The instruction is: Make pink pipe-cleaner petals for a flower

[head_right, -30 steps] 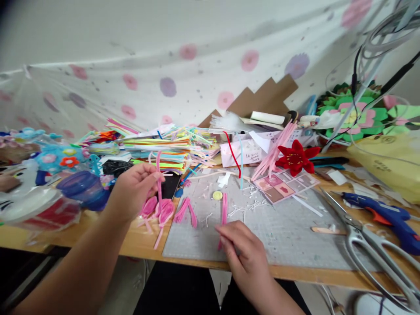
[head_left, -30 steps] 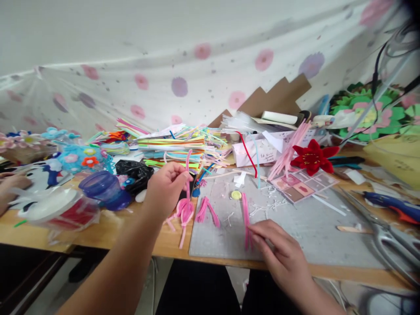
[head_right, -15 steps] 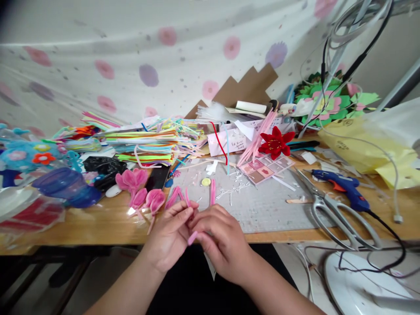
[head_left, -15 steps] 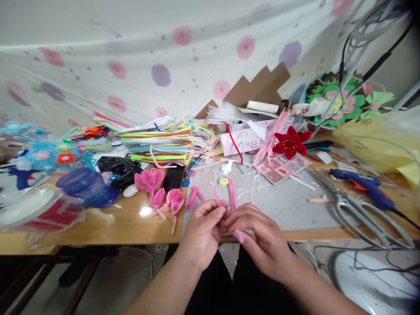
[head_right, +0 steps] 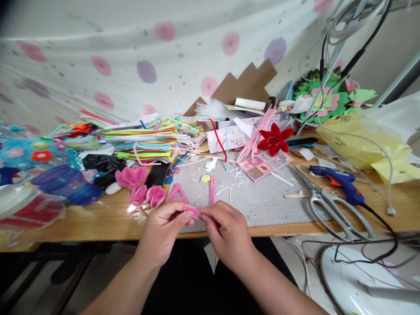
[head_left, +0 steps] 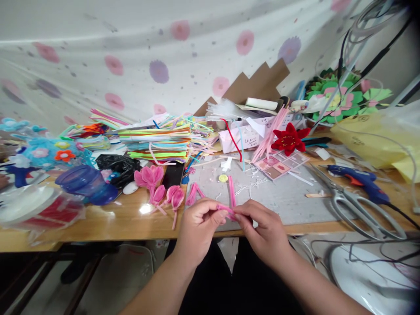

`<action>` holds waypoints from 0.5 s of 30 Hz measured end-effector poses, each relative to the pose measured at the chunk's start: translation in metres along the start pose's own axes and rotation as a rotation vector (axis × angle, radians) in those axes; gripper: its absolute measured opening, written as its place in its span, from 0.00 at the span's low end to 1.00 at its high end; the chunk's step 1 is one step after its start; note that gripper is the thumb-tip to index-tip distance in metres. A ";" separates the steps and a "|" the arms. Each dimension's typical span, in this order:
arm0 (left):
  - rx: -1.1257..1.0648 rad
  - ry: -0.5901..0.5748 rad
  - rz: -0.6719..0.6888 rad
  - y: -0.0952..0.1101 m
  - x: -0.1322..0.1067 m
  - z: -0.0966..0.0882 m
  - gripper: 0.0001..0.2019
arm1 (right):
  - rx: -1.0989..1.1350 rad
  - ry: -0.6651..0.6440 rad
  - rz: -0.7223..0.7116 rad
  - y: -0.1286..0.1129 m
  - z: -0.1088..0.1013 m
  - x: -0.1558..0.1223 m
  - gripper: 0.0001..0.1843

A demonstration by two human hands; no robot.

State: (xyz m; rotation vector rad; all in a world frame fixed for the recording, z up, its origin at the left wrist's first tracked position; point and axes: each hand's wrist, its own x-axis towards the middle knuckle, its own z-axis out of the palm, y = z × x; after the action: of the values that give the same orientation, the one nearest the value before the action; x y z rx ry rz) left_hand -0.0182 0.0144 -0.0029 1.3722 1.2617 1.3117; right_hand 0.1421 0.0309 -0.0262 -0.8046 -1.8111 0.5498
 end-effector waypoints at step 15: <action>-0.281 -0.074 -0.150 -0.014 -0.010 -0.005 0.06 | -0.158 -0.281 -0.081 -0.007 -0.005 -0.004 0.12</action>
State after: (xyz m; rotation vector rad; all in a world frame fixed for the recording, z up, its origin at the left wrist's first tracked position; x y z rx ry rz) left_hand -0.0246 0.0057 -0.0172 1.0977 1.0634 1.2674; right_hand 0.1458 0.0237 -0.0221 -0.7859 -2.1575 0.4900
